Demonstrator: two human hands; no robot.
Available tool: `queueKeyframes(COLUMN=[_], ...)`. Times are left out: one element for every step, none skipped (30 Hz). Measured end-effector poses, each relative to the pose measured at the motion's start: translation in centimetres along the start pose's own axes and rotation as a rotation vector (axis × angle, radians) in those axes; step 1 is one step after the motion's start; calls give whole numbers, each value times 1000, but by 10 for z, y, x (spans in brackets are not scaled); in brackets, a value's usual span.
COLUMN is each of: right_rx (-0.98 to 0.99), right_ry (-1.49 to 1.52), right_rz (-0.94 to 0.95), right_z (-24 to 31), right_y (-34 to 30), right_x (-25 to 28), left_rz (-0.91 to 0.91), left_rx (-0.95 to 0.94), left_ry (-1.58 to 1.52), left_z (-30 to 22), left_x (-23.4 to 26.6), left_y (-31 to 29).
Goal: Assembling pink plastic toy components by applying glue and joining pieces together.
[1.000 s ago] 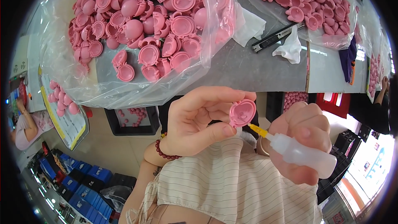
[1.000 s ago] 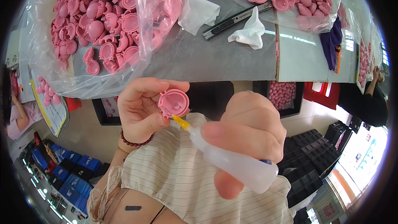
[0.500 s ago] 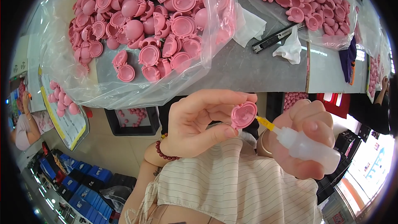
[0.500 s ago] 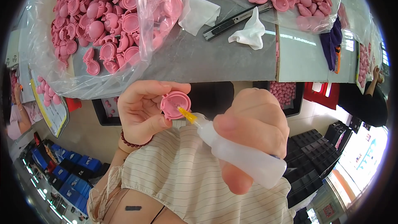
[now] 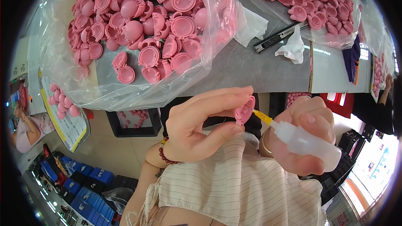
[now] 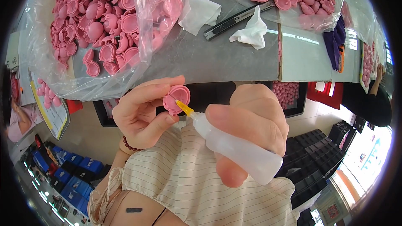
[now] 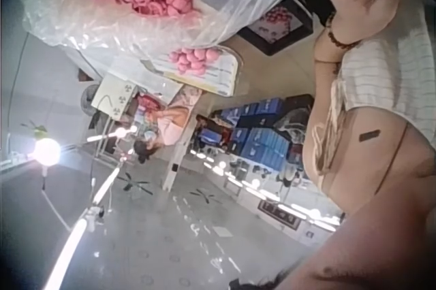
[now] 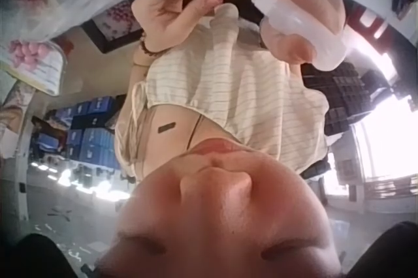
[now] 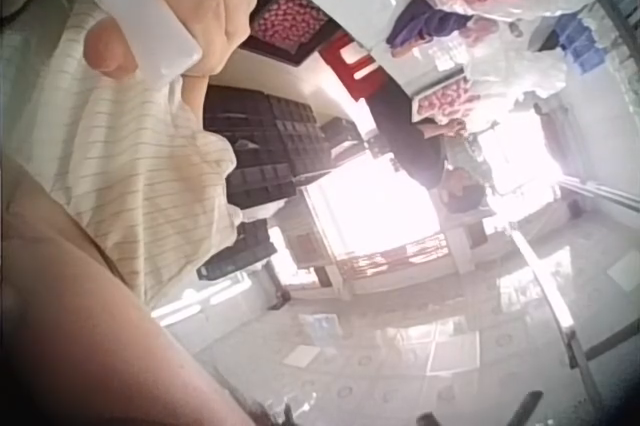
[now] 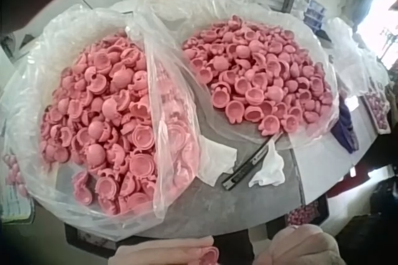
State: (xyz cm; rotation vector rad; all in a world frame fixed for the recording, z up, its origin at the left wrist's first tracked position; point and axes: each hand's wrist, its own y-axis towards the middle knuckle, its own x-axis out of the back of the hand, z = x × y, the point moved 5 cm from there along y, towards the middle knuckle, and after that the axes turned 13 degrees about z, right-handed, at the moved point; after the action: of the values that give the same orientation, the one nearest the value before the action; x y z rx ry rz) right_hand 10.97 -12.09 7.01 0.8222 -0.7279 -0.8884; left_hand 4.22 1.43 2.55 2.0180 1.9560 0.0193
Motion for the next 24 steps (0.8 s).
queueKeyframes(right_rx=[-31,-62,-63,-62,-62,-62,-61,-60,-60,-116,-171,-170,-148,-126,-163,-210,-317,-423,-415,-464,-501,-498,-657,-815], right_ry=[-26,-51,-52,-49,-45,-40,-34,-28,-23,10,44,40,34,27,-2,-46,-191,-338,-364,-433,-545,-538,-576,-613], right_rz=[12,25,25,29,33,37,43,48,50,-42,-134,-132,-120,-108,-154,-456,-519,-578,-577,-487,-405,-398,-336,-271], right_z=[0,0,0,0,-1,-1,-1,-1,0,2,2,1,-2,-3,-6,-11,-15,-20,-22,-36,-39,-43,-52,-61], right_y=[0,0,0,0,-1,-2,-2,-2,-3,-3,-3,-2,-4,-6,-12,-24,-26,-27,-25,-27,-25,-27,-31,-37], right_x=[0,0,1,1,1,1,0,-1,-1,6,13,17,23,29,37,46,52,59,73,82,100,115,130,142], left_rz=[-12,-12,38,88,87,85,81,77,67,65,67,3,-65,-67,-61,-65,-74,-35,28,-2,39,70,168,165], left_rx=[-3,-3,-3,-2,-2,5,10,11,14,15,12,-38,-87,-88,-114,-134,-132,-120,-119,-113,-119,-121,-190,-196], left_ry=[59,58,100,143,144,151,159,160,180,197,194,245,300,299,336,380,385,269,129,149,-231,-600,-652,-651], left_z=[-1,-1,-2,-2,-2,-2,-2,-2,-2,-3,-3,-6,-7,-6,-7,-7,-6,-3,1,2,6,10,13,11], left_x=[0,2,2,1,1,1,1,2,3,2,1,1,4,5,6,9,12,13,11,14,11,8,9,9], left_y=[0,0,0,0,0,0,-1,-2,-3,-2,1,4,5,6,7,5,3,2,6,0,4,3,5,4])
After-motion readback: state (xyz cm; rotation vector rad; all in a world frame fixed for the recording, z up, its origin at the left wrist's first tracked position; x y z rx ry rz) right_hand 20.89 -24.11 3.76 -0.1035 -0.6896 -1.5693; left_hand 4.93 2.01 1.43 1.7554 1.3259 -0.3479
